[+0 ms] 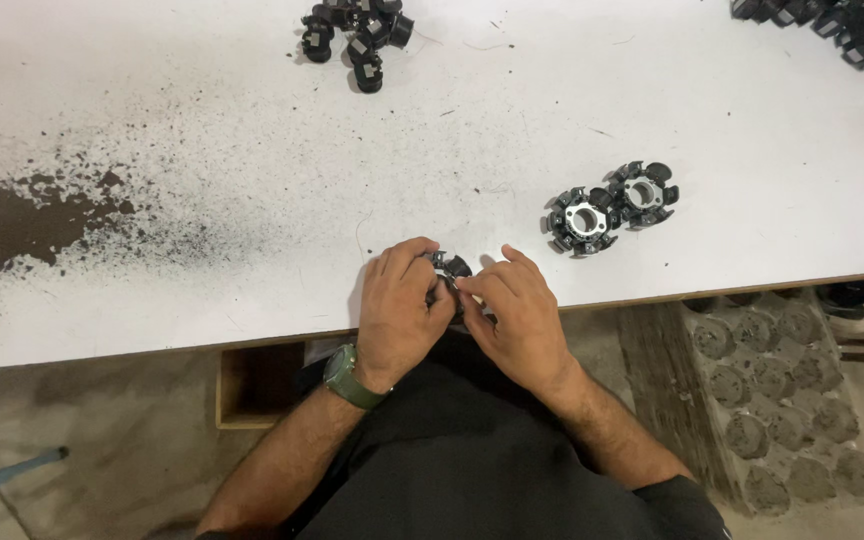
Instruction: The person sits at a white workbench assembling omni wheels, pressing black rubber rollers into the holes of a wheel hub one at a time and using a small blade to seat or trim each roller. Completed wheel hubs are set aside on the table as more rollers are attached.
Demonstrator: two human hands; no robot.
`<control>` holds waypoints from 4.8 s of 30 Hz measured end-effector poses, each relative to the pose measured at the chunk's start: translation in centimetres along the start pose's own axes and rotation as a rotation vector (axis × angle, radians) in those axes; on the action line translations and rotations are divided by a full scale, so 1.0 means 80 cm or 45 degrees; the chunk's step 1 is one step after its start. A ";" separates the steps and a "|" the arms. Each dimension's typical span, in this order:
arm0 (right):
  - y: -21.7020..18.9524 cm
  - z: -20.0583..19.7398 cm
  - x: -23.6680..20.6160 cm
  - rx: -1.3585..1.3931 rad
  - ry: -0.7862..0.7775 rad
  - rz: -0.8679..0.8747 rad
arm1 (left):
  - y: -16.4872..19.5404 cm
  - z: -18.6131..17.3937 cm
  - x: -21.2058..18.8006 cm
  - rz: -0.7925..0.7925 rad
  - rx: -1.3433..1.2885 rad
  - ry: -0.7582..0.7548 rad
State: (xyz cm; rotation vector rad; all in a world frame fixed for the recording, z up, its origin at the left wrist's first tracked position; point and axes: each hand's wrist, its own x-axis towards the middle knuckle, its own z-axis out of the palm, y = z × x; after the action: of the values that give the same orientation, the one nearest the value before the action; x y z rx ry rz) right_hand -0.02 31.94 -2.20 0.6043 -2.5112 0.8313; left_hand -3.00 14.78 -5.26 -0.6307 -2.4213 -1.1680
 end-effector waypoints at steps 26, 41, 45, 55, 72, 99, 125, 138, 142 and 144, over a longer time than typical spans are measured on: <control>0.013 0.012 0.002 0.178 0.177 0.133 | 0.005 -0.042 0.032 0.191 0.173 -0.212; 0.020 0.012 0.001 0.199 0.186 0.104 | 0.013 -0.041 0.036 0.110 0.080 -0.150; 0.023 0.015 -0.001 0.183 0.170 0.105 | 0.014 -0.041 0.036 0.258 0.134 -0.177; 0.022 0.011 -0.013 0.173 0.176 0.043 | 0.014 -0.034 0.036 -0.038 0.040 -0.255; 0.020 0.018 -0.013 0.121 0.117 -0.007 | 0.005 -0.035 0.025 0.049 -0.008 -0.193; 0.004 0.030 -0.009 0.036 0.171 -0.093 | -0.013 -0.014 0.005 0.141 0.138 -0.051; 0.202 -0.065 -0.106 0.191 1.038 0.627 | 0.094 0.082 0.127 0.399 0.126 -0.494; 0.221 -0.059 -0.124 0.069 1.129 0.468 | 0.107 0.156 0.159 0.296 0.002 -0.642; 0.232 -0.052 -0.133 0.211 1.259 0.309 | 0.119 0.196 0.186 0.479 -0.095 -0.519; 0.233 -0.048 -0.142 0.262 1.332 0.362 | 0.119 0.223 0.200 0.506 -0.077 -0.536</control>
State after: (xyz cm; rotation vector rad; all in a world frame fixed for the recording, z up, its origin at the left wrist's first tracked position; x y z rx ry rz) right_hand 0.53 50.98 -13.62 -0.1522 -1.5613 1.1275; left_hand -13.55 37.99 -1.52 -1.4241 -2.4201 -1.0183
